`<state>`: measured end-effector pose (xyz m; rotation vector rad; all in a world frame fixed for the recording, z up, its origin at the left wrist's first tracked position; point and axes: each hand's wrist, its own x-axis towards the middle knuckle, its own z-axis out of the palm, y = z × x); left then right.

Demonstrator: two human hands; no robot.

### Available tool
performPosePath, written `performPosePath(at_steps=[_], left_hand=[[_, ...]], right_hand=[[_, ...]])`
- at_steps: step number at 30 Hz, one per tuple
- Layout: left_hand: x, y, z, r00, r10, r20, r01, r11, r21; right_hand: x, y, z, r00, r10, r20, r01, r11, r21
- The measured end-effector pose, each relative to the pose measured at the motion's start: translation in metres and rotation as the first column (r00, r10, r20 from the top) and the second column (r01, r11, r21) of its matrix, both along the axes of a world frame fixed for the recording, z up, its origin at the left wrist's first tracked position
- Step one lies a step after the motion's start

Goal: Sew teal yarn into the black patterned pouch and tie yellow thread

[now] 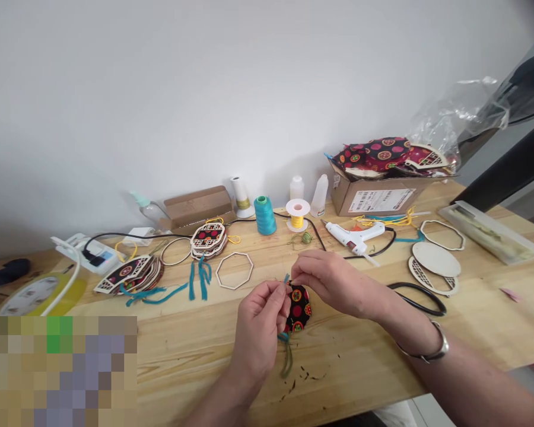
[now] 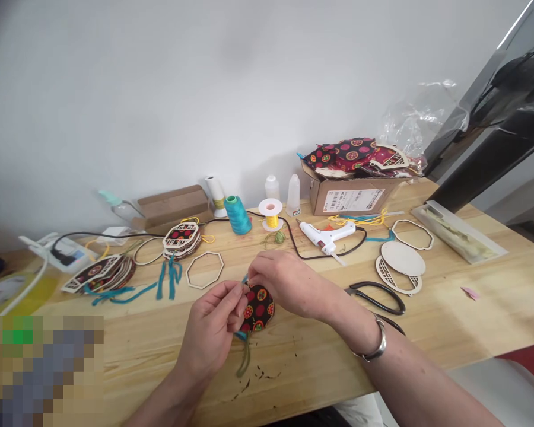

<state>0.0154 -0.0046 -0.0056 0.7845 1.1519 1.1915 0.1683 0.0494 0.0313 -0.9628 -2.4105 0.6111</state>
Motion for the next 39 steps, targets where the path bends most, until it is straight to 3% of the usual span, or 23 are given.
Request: performPosePath(at_steps=[15,22,26,29,32,35,37,39], left_hand=[[-0.002,-0.002,-0.004,0.995,-0.030,-0.096,0.037,0.996,0.076],[-0.003,0.000,-0.006,0.996,0.003,-0.090,0.002,0.998,0.063],[-0.002,0.000,-0.004,0.999,0.011,-0.036,-0.009,0.999,0.041],[-0.002,0.000,-0.005,0.999,0.041,-0.024,-0.040,0.998,0.048],[-0.004,0.000,-0.007,0.997,0.070,-0.032,-0.068,0.996,0.061],[-0.005,0.000,-0.008,0.996,0.062,-0.060,-0.057,0.995,0.082],[-0.005,0.000,-0.008,0.995,0.041,-0.091,-0.033,0.995,0.092],[-0.006,0.000,-0.007,0.993,0.020,-0.119,-0.008,0.995,0.099]], right_hand=[[0.000,0.000,-0.011,0.987,-0.019,-0.160,0.008,0.997,-0.072],[-0.001,-0.002,-0.012,0.962,-0.093,-0.259,0.085,0.996,-0.040],[0.001,0.000,-0.016,0.966,-0.066,-0.250,0.078,0.996,0.037],[0.002,0.002,-0.015,0.946,-0.201,-0.255,0.191,0.979,-0.066],[-0.001,0.004,-0.014,0.902,-0.351,-0.252,0.241,0.893,-0.379],[-0.007,0.003,-0.016,0.879,-0.363,-0.310,0.057,0.725,-0.686],[-0.012,0.001,-0.019,0.842,-0.390,-0.373,-0.069,0.608,-0.791],[-0.016,-0.002,-0.022,0.800,-0.438,-0.410,-0.140,0.529,-0.837]])
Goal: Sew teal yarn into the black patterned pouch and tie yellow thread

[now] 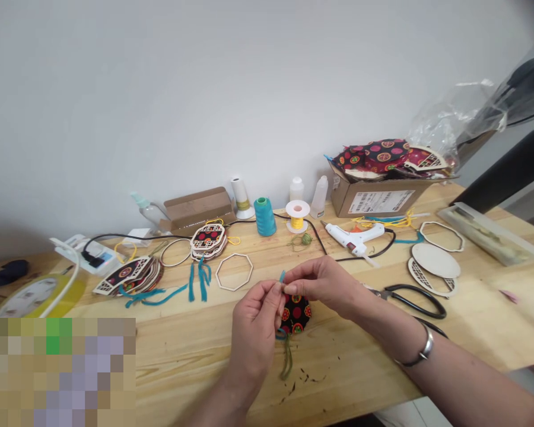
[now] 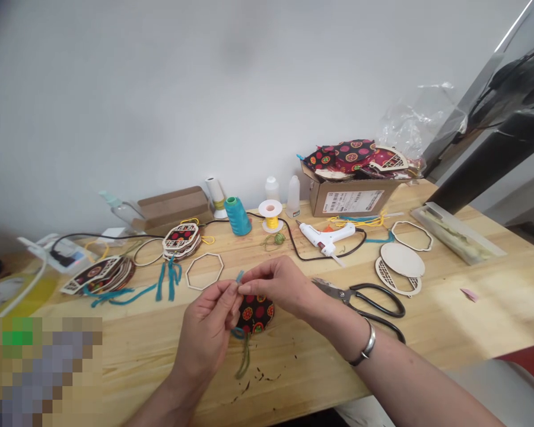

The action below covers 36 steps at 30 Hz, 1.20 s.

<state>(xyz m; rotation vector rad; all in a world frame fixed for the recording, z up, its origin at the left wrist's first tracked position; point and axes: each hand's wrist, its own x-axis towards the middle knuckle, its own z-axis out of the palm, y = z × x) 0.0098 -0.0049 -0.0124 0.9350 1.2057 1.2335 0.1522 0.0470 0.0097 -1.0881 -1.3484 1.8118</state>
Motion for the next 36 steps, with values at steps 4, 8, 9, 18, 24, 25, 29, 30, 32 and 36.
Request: performPosePath(at_steps=[4,8,9,18,24,25,29,30,32,36], left_hand=[[0.000,-0.001,0.001,0.999,-0.017,-0.033,0.017,1.000,0.016],[0.000,-0.001,0.001,0.999,-0.026,-0.040,0.027,0.999,0.025],[0.000,-0.001,0.001,0.999,-0.027,-0.041,0.028,0.999,0.027],[0.000,0.000,0.001,0.996,-0.042,-0.074,0.043,0.999,0.004],[0.002,0.000,0.011,0.991,-0.019,-0.133,0.021,1.000,0.014],[0.002,0.000,0.013,0.987,-0.015,-0.160,0.018,1.000,0.021],[0.003,0.000,0.015,0.977,-0.004,-0.212,0.019,0.997,0.068],[0.002,0.001,0.015,0.973,0.001,-0.233,0.022,0.995,0.097],[0.001,0.002,0.014,0.953,0.017,-0.303,0.033,0.987,0.159],[-0.002,0.005,0.009,0.899,0.113,-0.423,-0.011,0.972,0.237]], right_hand=[[-0.005,-0.004,-0.003,0.994,-0.051,-0.099,0.043,0.995,-0.086],[-0.007,-0.005,-0.001,0.987,-0.099,-0.127,0.086,0.991,-0.101],[-0.008,-0.005,-0.001,0.986,-0.110,-0.127,0.097,0.990,-0.105],[-0.011,-0.006,-0.002,0.971,-0.179,-0.160,0.160,0.979,-0.124],[-0.008,-0.004,0.002,0.963,-0.242,-0.123,0.237,0.970,-0.053],[-0.007,-0.003,0.003,0.960,-0.247,-0.132,0.243,0.969,-0.044],[-0.001,-0.001,0.005,0.948,-0.211,-0.239,0.210,0.977,-0.029],[0.001,-0.001,0.006,0.942,-0.182,-0.283,0.180,0.983,-0.032],[0.003,-0.001,0.008,0.922,-0.122,-0.366,0.118,0.992,-0.035],[0.007,-0.002,0.017,0.888,-0.111,-0.446,0.106,0.994,-0.036]])
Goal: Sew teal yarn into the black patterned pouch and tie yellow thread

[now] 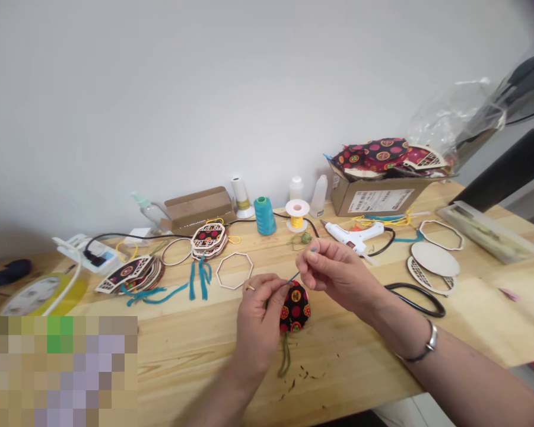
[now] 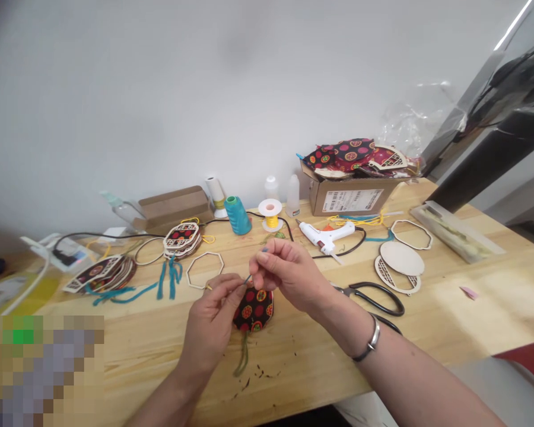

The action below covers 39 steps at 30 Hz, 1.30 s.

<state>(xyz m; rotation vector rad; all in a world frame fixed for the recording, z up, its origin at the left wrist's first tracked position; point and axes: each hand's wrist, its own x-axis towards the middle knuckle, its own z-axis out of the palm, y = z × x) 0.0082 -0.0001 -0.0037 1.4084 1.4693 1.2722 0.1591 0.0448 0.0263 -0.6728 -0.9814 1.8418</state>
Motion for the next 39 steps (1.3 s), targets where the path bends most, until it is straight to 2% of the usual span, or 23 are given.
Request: performPosePath(at_steps=[5,7,10,12,13,14,15,16,17,18,20,21,23,25,27,29,33,39], left_hand=[[-0.003,0.003,-0.006,0.994,0.061,-0.093,-0.063,0.998,-0.016],[-0.004,0.003,-0.005,0.985,0.120,-0.123,-0.121,0.993,-0.001],[-0.004,-0.001,0.000,0.951,0.291,-0.100,-0.275,0.950,0.150],[-0.004,-0.005,0.003,0.943,0.332,-0.032,-0.318,0.922,0.222],[-0.004,-0.007,0.004,0.956,0.294,0.018,-0.291,0.937,0.191],[-0.003,-0.008,0.005,0.977,0.199,0.076,-0.206,0.974,0.098],[-0.002,-0.010,0.006,0.983,0.077,0.165,-0.071,0.997,-0.043],[-0.001,-0.010,0.006,0.954,-0.028,0.299,0.086,0.980,-0.180],[0.001,-0.010,0.007,0.895,-0.113,0.432,0.259,0.919,-0.296],[0.002,-0.009,0.008,0.827,-0.153,0.540,0.383,0.857,-0.344],[0.004,-0.007,0.009,0.714,-0.148,0.685,0.506,0.785,-0.358],[0.004,-0.005,0.009,0.677,-0.122,0.725,0.521,0.776,-0.356],[0.003,-0.003,0.009,0.635,-0.072,0.769,0.518,0.778,-0.355],[0.001,-0.001,0.007,0.625,-0.043,0.779,0.503,0.785,-0.360],[-0.001,0.000,0.005,0.642,-0.018,0.766,0.473,0.796,-0.378],[-0.002,0.001,0.004,0.668,0.011,0.744,0.433,0.807,-0.401],[-0.003,0.006,0.003,0.697,0.052,0.715,0.391,0.808,-0.440],[-0.002,0.016,0.006,0.742,0.157,0.652,0.215,0.865,-0.453]], right_hand=[[0.006,0.001,0.007,0.996,-0.087,-0.013,0.087,0.994,0.066],[0.009,0.002,0.008,0.992,-0.125,-0.005,0.125,0.986,0.108],[0.011,0.004,0.007,0.987,-0.160,-0.005,0.159,0.975,0.154],[0.010,0.005,0.007,0.984,-0.178,0.004,0.174,0.969,0.173],[0.010,0.005,0.006,0.982,-0.186,0.018,0.180,0.967,0.183],[0.009,0.004,0.006,0.980,-0.194,0.034,0.184,0.964,0.195],[0.008,0.004,0.005,0.979,-0.196,0.053,0.181,0.961,0.209],[0.008,0.003,0.005,0.979,-0.190,0.071,0.169,0.958,0.229],[0.007,0.002,0.004,0.980,-0.175,0.095,0.147,0.956,0.253],[0.007,0.000,0.004,0.980,-0.151,0.126,0.112,0.954,0.278],[0.007,-0.004,0.004,0.975,-0.069,0.211,-0.001,0.948,0.317],[0.007,-0.006,0.004,0.964,-0.018,0.267,-0.074,0.941,0.330],[0.008,-0.012,0.007,0.913,0.082,0.400,-0.238,0.904,0.356],[0.008,-0.016,0.011,0.826,0.137,0.546,-0.405,0.819,0.407],[0.008,-0.020,0.015,0.737,0.122,0.664,-0.532,0.711,0.460],[0.008,-0.021,0.019,0.665,0.092,0.741,-0.612,0.636,0.470],[0.007,-0.021,0.020,0.538,0.076,0.839,-0.702,0.591,0.396],[0.005,-0.020,0.015,0.486,0.121,0.865,-0.757,0.553,0.348]])
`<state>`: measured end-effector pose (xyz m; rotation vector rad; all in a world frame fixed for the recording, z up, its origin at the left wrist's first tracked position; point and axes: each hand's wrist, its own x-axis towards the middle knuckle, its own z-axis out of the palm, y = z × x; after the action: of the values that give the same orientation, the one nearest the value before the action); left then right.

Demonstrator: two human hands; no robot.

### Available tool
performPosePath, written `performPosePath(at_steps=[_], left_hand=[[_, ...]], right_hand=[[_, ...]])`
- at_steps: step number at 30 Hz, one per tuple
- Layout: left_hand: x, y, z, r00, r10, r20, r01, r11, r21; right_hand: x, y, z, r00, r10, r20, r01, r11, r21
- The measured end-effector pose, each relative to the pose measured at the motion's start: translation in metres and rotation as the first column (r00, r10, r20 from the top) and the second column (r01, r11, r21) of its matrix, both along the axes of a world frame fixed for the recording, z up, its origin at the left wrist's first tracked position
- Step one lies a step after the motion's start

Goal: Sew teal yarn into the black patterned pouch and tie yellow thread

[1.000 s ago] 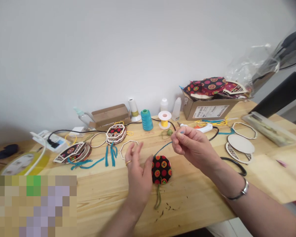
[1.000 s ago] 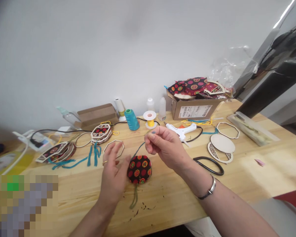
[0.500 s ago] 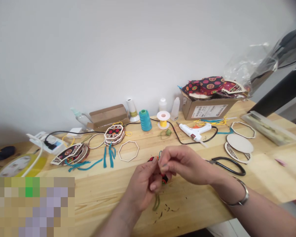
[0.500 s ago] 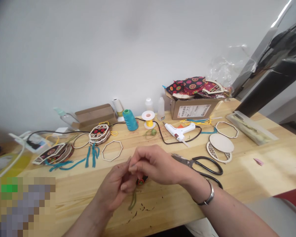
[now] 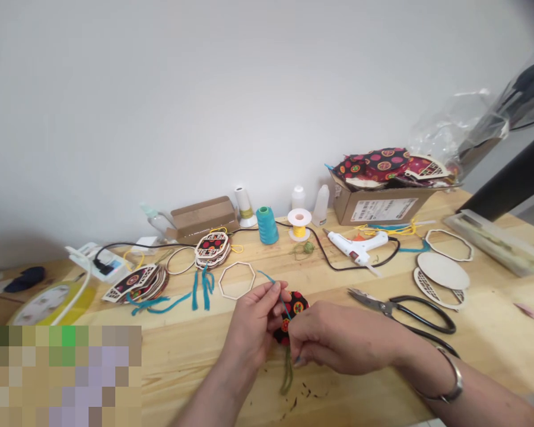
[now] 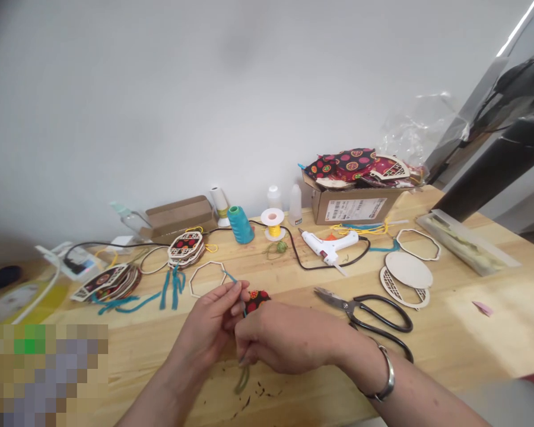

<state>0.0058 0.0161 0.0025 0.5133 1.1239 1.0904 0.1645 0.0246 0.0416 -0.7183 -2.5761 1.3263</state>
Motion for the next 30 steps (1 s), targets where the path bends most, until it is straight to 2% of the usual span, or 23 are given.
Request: performPosePath(at_steps=[5,14,19,21,23,26,27,30], left_hand=[[0.001,0.004,0.001,0.998,0.059,-0.017,-0.059,0.998,0.028],[0.005,0.009,0.013,0.990,0.065,0.124,-0.071,0.997,0.039],[0.005,0.010,0.007,0.997,0.067,0.049,-0.071,0.993,0.093],[0.004,0.011,0.004,0.997,0.082,-0.011,-0.080,0.990,0.116],[0.002,0.012,0.001,0.996,0.078,-0.051,-0.070,0.988,0.135],[0.001,0.011,-0.002,0.995,0.049,-0.092,-0.032,0.984,0.173],[0.001,0.010,-0.003,0.994,0.041,-0.102,-0.022,0.982,0.187],[0.001,0.008,-0.006,0.989,0.024,-0.144,0.010,0.974,0.228]], right_hand=[[-0.003,-0.003,-0.002,0.998,0.018,0.057,-0.017,1.000,-0.019],[-0.006,-0.001,-0.010,0.993,0.048,0.104,-0.049,0.999,0.003],[-0.001,0.004,-0.006,0.999,0.052,-0.013,-0.052,0.998,-0.031],[0.004,0.009,0.001,0.991,-0.025,-0.131,0.018,0.998,-0.054],[0.009,0.016,0.009,0.951,-0.225,-0.212,0.213,0.974,-0.077],[0.008,0.030,0.013,0.849,-0.514,-0.125,0.507,0.858,-0.085],[0.006,0.034,0.012,0.831,-0.552,-0.070,0.546,0.833,-0.086],[-0.004,0.044,0.006,0.836,-0.546,0.058,0.546,0.817,-0.185]])
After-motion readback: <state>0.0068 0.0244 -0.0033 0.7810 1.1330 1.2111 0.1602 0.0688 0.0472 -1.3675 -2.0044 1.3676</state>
